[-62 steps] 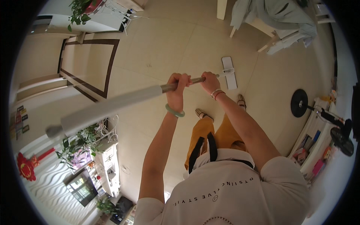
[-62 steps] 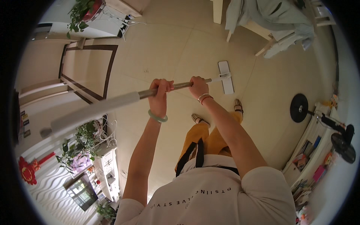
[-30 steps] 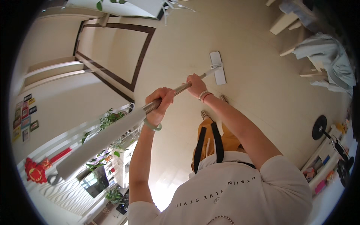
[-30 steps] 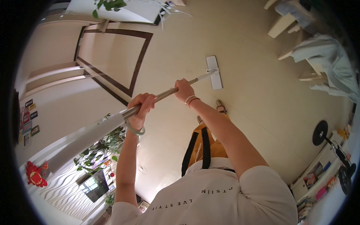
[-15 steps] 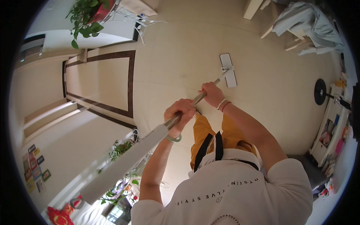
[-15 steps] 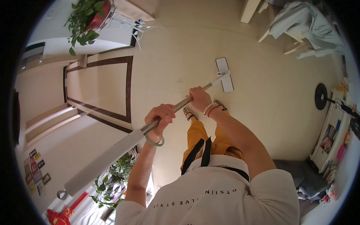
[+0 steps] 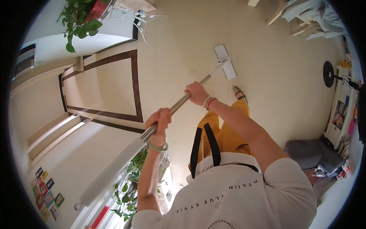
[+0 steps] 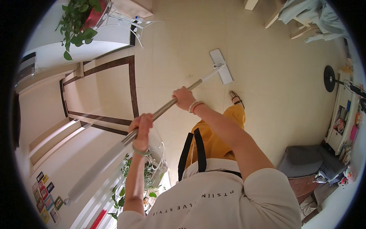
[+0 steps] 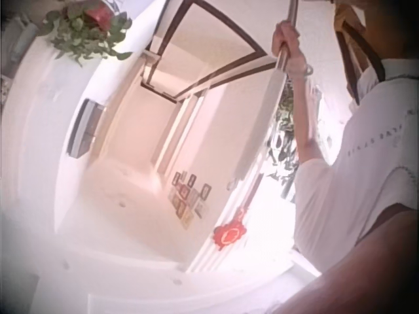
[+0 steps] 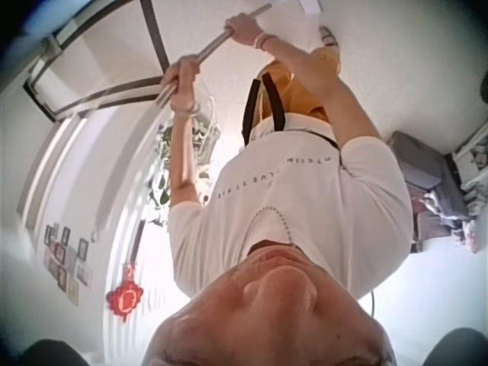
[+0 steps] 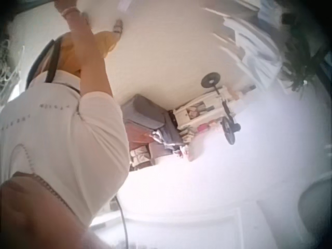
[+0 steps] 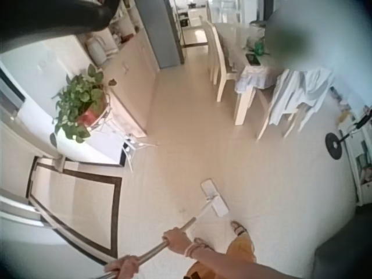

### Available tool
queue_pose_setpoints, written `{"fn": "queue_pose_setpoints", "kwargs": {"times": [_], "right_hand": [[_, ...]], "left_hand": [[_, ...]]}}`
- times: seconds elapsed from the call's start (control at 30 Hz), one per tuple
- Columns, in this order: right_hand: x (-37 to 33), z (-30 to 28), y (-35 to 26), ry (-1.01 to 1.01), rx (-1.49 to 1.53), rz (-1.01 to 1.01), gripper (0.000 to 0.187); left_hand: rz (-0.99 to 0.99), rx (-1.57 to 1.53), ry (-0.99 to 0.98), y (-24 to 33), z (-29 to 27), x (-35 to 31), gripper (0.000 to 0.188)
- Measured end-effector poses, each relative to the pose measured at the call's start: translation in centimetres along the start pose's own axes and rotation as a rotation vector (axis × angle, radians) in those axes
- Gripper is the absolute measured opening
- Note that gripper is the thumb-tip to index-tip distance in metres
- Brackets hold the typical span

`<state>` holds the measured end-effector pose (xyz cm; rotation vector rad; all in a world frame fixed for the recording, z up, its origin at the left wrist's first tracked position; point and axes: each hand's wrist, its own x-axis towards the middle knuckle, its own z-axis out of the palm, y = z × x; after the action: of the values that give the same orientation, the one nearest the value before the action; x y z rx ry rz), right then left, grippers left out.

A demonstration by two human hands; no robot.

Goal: The person mops the floor in a living room and bathroom using a flat mop. They dip the mop into a bucket of water in the bathroom to clean it. The person then moves to the kitchen, where they briefly handle a plastic bag containing food items before resuming mopping the kitchen floor.

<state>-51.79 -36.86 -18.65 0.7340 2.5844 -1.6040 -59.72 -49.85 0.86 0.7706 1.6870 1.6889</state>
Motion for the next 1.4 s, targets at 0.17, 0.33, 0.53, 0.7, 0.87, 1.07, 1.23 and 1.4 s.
{"fn": "queue_pose_setpoints", "kwargs": {"times": [0.17,0.33,0.53,0.7,0.87,1.07,1.23,1.4], "right_hand": [[2.1,5.9,-5.5,-0.023,0.097,-0.091,0.007],[2.4,5.4,-7.7,-0.164,0.005,-0.115,0.010],[-0.1,-1.2,-3.6,-0.096,-0.004,-0.033,0.012],[-4.9,-8.4,3.7,0.047,-0.050,0.145,0.012],[-11.3,-15.9,11.0,0.204,-0.083,0.321,0.011],[-18.5,-20.6,16.0,0.332,-0.041,0.343,0.009],[-21.3,-20.7,15.9,0.580,0.017,0.311,0.005],[-20.9,-18.5,15.2,0.642,0.094,0.250,0.008]], "left_hand": [[-0.012,0.109,0.036,3.4,-5.3,-2.1,0.031],[0.013,0.115,-0.009,4.2,-7.0,-2.6,0.027],[0.060,-0.024,-0.149,2.8,-0.6,0.6,0.025],[-0.023,-0.055,-0.246,-0.2,7.7,2.6,0.024],[-0.096,-0.030,-0.445,-2.4,17.9,4.0,0.001],[0.076,-0.063,-0.580,1.9,24.1,0.0,0.052],[0.235,-0.231,-0.372,8.1,24.7,-1.0,0.035],[0.271,-0.180,-0.666,9.5,24.2,0.5,0.023]]}}
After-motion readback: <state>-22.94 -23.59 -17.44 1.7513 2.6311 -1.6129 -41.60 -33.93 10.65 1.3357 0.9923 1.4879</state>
